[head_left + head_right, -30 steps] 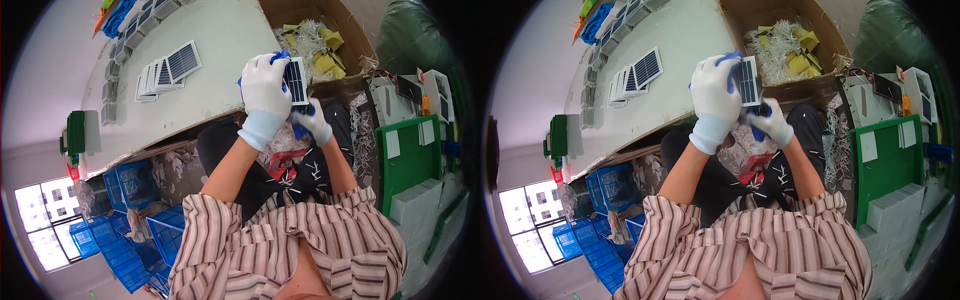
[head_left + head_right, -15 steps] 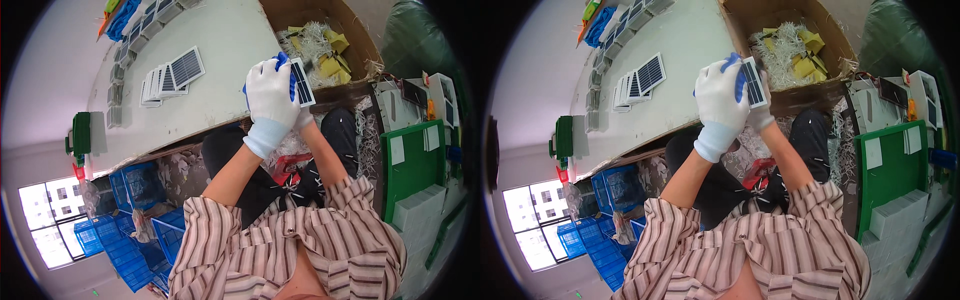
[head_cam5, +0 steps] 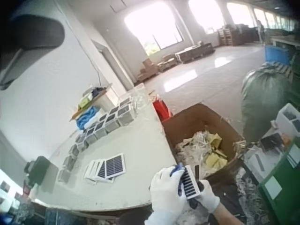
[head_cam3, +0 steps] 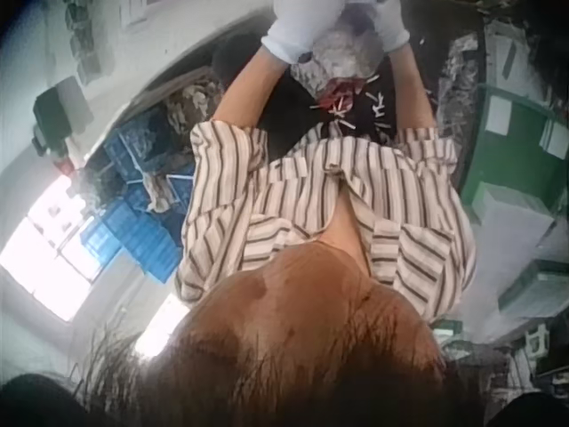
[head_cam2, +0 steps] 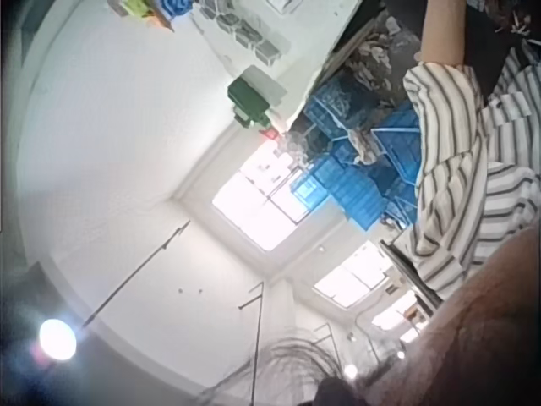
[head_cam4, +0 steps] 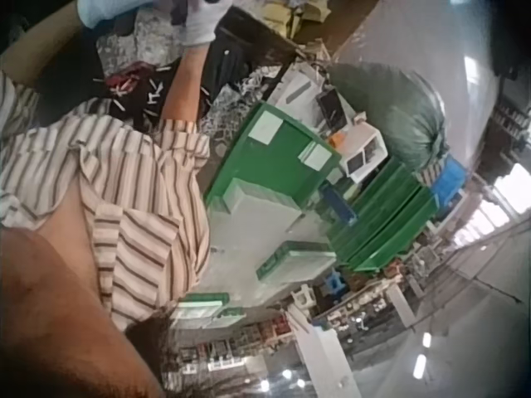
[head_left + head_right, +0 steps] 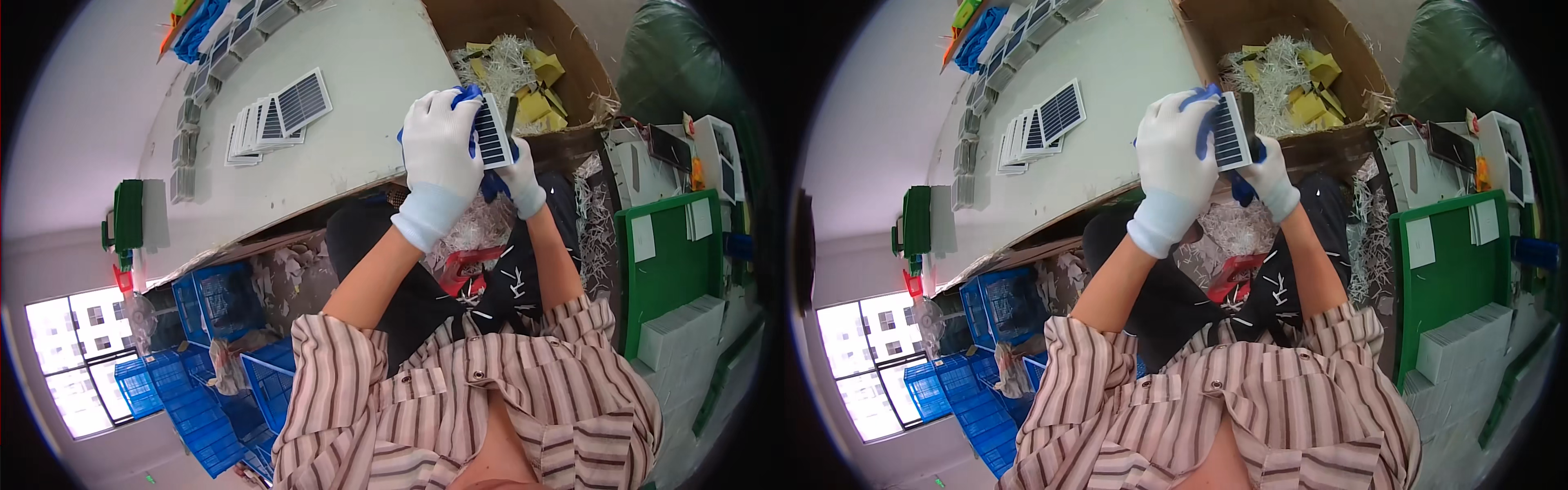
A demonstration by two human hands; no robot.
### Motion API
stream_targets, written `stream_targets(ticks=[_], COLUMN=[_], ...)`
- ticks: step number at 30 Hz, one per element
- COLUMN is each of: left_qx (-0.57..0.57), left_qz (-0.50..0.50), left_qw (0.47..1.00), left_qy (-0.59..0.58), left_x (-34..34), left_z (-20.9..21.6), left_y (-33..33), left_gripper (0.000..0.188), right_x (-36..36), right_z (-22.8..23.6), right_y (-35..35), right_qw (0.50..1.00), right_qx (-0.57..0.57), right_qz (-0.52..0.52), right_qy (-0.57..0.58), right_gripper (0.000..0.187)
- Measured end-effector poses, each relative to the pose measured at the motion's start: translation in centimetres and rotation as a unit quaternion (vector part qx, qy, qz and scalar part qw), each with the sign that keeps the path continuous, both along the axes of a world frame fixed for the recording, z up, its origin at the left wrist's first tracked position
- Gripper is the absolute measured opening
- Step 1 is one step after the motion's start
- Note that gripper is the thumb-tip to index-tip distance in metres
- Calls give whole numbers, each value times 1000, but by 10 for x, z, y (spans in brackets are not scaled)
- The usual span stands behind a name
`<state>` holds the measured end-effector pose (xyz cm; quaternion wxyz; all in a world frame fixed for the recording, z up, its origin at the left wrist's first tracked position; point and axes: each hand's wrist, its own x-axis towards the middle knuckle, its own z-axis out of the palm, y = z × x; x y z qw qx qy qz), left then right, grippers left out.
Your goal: Trimming excess plastic material from small solar panels using scissors.
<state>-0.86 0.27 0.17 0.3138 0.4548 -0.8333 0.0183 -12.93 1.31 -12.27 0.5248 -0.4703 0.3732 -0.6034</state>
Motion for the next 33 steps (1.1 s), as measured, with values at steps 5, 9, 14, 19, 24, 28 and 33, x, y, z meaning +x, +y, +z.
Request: stream_targets(ticks=[5,9,14,19,24,28,33], left_qx=[-20,-34,-9,7,-17,1,8], left_qz=[22,43,32,33,36,55,47], left_qw=[999,998,999,999,999,998,997], left_qy=[13,22,-17,-32,-23,-37,-53], left_x=[-6,-10,-5,-7,-3,-8,-11], left_z=[-4,-5,-4,-3,-7,-2,1], left_y=[-4,1,-2,-3,-2,0,1], left_gripper=[33,34,37,40,41,42,40], right_x=[2,12,-6,-12,-2,18,42], right_z=[9,3,1,-2,8,-12,-16], right_y=[45,71,11,24,67,50,-9], right_qw=[968,998,999,998,960,992,947], right_qx=[-104,36,19,32,-93,52,6], right_qz=[164,-28,-41,51,196,-111,-63], right_qy=[159,34,-6,27,177,-17,-314], right_gripper=[15,14,14,14,20,42,36])
